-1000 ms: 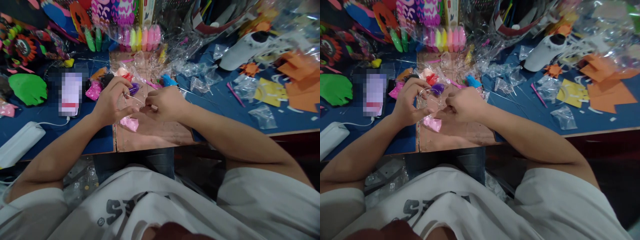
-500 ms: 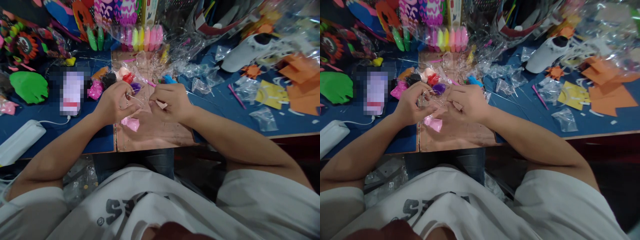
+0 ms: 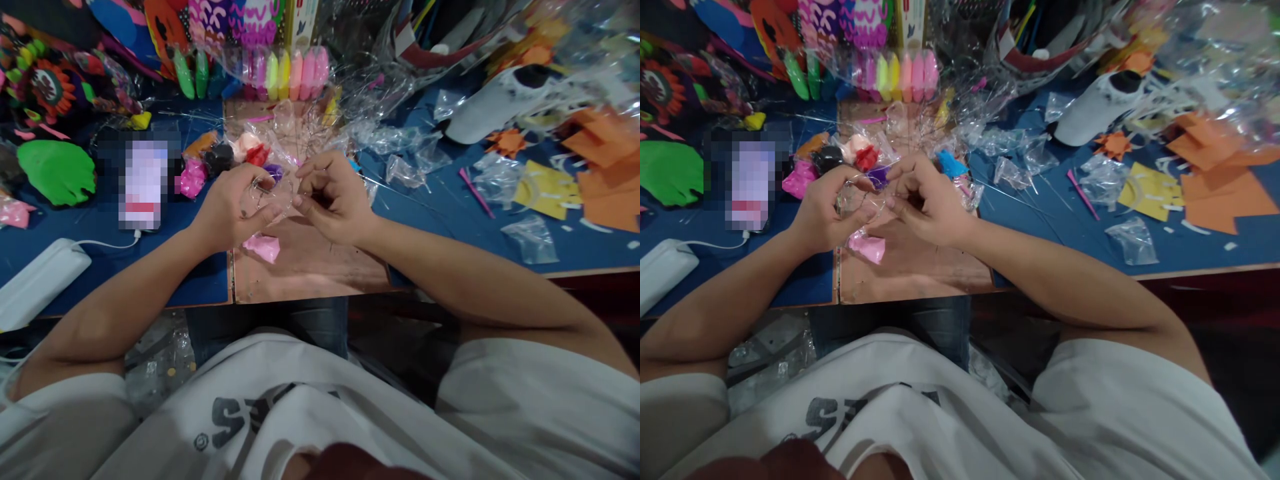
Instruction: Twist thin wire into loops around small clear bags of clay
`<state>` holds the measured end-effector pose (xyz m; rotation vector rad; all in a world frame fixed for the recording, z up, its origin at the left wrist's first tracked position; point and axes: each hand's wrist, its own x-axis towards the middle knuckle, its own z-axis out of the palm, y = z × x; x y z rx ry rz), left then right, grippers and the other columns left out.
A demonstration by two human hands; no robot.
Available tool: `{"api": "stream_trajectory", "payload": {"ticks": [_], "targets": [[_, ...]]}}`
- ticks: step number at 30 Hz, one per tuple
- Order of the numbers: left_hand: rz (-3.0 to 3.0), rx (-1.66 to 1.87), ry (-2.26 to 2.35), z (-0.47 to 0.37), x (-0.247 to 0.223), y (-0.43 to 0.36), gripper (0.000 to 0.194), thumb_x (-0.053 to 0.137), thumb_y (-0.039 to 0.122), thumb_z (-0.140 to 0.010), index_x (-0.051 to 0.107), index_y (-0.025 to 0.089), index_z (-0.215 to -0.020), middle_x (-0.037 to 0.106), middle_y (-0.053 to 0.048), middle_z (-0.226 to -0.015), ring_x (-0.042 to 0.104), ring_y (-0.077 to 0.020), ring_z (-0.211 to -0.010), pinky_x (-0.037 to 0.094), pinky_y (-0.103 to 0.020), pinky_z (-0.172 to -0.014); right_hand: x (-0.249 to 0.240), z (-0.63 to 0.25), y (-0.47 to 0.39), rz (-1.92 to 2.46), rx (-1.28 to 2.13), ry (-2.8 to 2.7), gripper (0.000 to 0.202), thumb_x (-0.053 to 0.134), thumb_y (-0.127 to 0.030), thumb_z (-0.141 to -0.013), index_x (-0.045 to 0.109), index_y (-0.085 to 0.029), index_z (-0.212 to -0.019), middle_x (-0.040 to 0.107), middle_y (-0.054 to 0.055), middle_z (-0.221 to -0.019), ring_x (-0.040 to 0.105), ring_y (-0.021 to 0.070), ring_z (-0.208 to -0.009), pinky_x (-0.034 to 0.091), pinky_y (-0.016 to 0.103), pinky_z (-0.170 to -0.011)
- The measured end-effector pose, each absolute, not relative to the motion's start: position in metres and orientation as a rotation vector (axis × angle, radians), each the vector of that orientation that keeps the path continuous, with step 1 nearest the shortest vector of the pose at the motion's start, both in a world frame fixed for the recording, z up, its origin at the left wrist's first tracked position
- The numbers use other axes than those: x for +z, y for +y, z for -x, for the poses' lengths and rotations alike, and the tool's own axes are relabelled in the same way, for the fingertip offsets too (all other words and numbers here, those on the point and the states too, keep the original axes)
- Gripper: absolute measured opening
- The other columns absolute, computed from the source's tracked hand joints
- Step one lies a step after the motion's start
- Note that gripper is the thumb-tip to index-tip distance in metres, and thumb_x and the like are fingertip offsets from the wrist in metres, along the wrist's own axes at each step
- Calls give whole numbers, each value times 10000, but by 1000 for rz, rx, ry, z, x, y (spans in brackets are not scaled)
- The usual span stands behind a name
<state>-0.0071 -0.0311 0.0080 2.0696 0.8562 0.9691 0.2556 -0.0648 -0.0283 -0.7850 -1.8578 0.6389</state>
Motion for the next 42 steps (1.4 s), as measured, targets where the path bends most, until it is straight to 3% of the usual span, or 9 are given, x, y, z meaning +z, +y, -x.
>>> {"api": "stream_trajectory", "payload": {"ticks": [6, 17, 19, 23, 25, 29, 35, 39, 42], "targets": [[-2241, 999, 731, 9, -1, -30, 382, 904, 540, -1008, 784, 236, -1205, 848, -126, -1229, 804, -359, -1175, 581, -507, -1097, -38, -244, -66, 547, 777, -1732, 168, 491, -376, -1248, 475, -315, -1403, 603, -42, -932, 606, 184, -722, 564, 344, -684], [-2450, 1076, 749, 13, -14, -21, 510, 718, 731, -1151, 734, 251, -1324, 851, -112, -1246, 817, -337, -1162, 627, -521, -1004, -43, -242, -57, 495, 701, -1643, 293, 734, -540, -1246, 534, -354, -1352, 733, -24, -993, 718, 190, -804, 686, 367, -734], [-2409, 1111, 732, 14, -19, -16, 593, 760, 773, -1122, 704, 271, -1434, 845, -106, -1291, 815, -326, -1136, 635, -518, -1008, -42, -243, -57, 523, 732, -1629, 307, 760, -565, -1231, 561, -350, -1322, 759, -21, -1006, 751, 194, -827, 708, 382, -758], [-2395, 1078, 657, 15, -25, -11, 877, 783, 809, -1097, 495, 306, -1756, 812, -105, -1461, 807, -310, -1132, 622, -533, -1062, -42, -244, -55, 598, 789, -1602, 333, 795, -593, -1206, 606, -326, -1262, 789, -6, -1027, 788, 201, -869, 729, 388, -783], [-2498, 1009, 697, 16, -24, -14, 802, 675, 800, -1161, 531, 292, -1764, 792, -127, -1524, 778, -359, -1278, 568, -589, -1154, -42, -243, -55, 600, 793, -1582, 331, 807, -584, -1200, 619, -316, -1251, 798, -2, -1034, 790, 199, -866, 729, 383, -788], [-2575, 1042, 743, 13, -18, -21, 665, 613, 822, -1178, 753, 301, -1567, 764, -149, -1536, 696, -431, -1451, 510, -644, -1223, -42, -240, -57, 591, 814, -1553, 311, 837, -545, -1186, 646, -304, -1234, 815, 5, -1048, 797, 193, -873, 719, 363, -797], [-2380, 1216, 555, 7, -16, -20, 458, 613, 692, -1245, 840, 318, -1384, 813, -122, -1372, 776, -338, -1309, 626, -574, -1137, -40, -240, -59, 584, 887, -1551, 308, 865, -533, -1166, 697, -284, -1236, 816, 7, -1004, 801, 189, -875, 703, 356, -812], [-2326, 1218, 547, 6, -21, -18, 432, 652, 645, -1253, 823, 302, -1452, 832, -100, -1518, 766, -321, -1448, 626, -583, -1251, -38, -242, -58, 576, 942, -1549, 331, 899, -547, -1139, 710, -284, -1209, 813, 13, -992, 793, 194, -865, 689, 352, -781], [-2309, 1193, 555, 6, -23, -18, 426, 652, 642, -1257, 837, 314, -1455, 846, -80, -1539, 790, -315, -1447, 650, -601, -1249, -36, -243, -59, 591, 963, -1544, 350, 920, -562, -1123, 719, -279, -1165, 798, 12, -990, 772, 188, -852, 678, 342, -773]]}}
